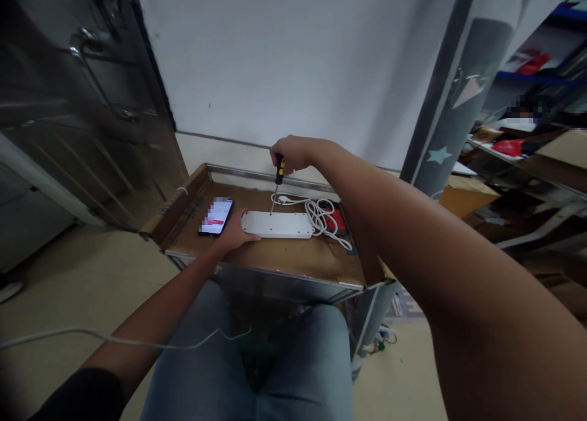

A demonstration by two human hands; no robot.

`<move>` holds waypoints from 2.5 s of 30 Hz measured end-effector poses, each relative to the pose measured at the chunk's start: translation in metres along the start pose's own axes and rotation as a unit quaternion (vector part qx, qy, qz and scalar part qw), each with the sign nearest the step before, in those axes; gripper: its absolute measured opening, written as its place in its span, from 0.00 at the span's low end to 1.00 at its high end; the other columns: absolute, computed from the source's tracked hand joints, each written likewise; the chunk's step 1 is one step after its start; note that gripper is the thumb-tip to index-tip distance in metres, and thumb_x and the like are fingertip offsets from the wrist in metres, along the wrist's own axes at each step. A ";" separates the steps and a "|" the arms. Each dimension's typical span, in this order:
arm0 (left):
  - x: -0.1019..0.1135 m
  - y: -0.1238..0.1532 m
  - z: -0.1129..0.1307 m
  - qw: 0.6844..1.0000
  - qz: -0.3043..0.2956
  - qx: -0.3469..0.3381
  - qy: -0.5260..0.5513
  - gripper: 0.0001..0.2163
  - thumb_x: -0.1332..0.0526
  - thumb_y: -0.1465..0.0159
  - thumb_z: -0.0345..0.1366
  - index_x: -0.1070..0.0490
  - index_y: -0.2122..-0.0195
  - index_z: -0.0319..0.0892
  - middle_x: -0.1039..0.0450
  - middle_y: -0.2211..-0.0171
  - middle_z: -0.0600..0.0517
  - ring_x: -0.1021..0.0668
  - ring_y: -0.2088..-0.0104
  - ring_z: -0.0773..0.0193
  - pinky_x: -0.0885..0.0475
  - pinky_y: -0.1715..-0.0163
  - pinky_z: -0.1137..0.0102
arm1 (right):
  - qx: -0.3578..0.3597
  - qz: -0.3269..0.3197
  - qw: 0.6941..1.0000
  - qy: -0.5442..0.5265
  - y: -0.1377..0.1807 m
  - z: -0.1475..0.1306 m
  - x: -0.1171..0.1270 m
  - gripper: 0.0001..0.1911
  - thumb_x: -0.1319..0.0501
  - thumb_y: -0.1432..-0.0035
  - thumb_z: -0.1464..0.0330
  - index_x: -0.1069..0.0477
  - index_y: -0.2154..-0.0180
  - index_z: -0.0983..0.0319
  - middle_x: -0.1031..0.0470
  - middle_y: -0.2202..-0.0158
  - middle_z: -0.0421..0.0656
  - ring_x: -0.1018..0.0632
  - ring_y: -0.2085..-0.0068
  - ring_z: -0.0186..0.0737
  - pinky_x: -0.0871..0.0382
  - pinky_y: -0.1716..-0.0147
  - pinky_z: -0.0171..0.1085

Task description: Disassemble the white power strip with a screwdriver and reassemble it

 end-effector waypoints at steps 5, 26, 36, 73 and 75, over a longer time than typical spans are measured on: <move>0.007 0.001 -0.004 0.999 -0.040 -0.007 0.033 0.52 0.16 0.59 0.38 0.35 0.32 0.40 0.31 0.32 0.37 0.28 0.32 0.41 0.35 0.29 0.49 | 0.053 0.039 0.998 0.012 -0.001 -0.005 0.002 0.18 0.32 0.43 0.75 0.22 0.50 0.61 0.18 0.54 0.42 0.22 0.56 0.34 0.33 0.55 0.35; 0.006 -0.003 -0.004 0.995 -0.061 -0.004 0.073 0.57 0.14 0.65 0.37 0.35 0.32 0.41 0.32 0.34 0.36 0.29 0.33 0.37 0.37 0.30 0.45 | -0.095 0.188 0.977 -0.036 0.002 0.001 0.010 0.22 0.40 0.36 0.54 0.19 0.54 0.65 0.21 0.60 0.54 0.22 0.54 0.50 0.29 0.52 0.44; 0.006 -0.003 0.000 0.995 -0.068 0.000 0.074 0.56 0.14 0.68 0.38 0.32 0.35 0.38 0.32 0.34 0.36 0.29 0.34 0.37 0.35 0.31 0.47 | -0.052 0.187 0.980 -0.039 -0.006 -0.043 0.003 0.20 0.39 0.37 0.55 0.19 0.57 0.64 0.21 0.61 0.52 0.23 0.58 0.45 0.31 0.55 0.42; 0.004 -0.004 0.001 0.996 -0.080 -0.018 0.027 0.56 0.14 0.65 0.40 0.35 0.33 0.39 0.33 0.35 0.36 0.31 0.33 0.35 0.37 0.30 0.44 | -0.004 0.173 0.985 -0.028 -0.012 -0.042 0.002 0.20 0.41 0.34 0.55 0.20 0.57 0.65 0.22 0.63 0.50 0.25 0.60 0.42 0.34 0.56 0.40; 0.003 -0.004 0.000 0.996 -0.080 -0.020 0.026 0.56 0.14 0.65 0.40 0.35 0.33 0.40 0.32 0.35 0.36 0.31 0.33 0.35 0.38 0.30 0.44 | -0.003 0.168 0.985 -0.026 -0.012 -0.042 0.001 0.20 0.41 0.34 0.55 0.20 0.58 0.65 0.22 0.64 0.50 0.25 0.60 0.42 0.34 0.56 0.40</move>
Point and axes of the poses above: each hand's wrist, its own y-axis away from the middle knuckle, its own x-axis out of the back of the hand, z = x × y, the point moved 7 cm from there along -y, towards the middle knuckle
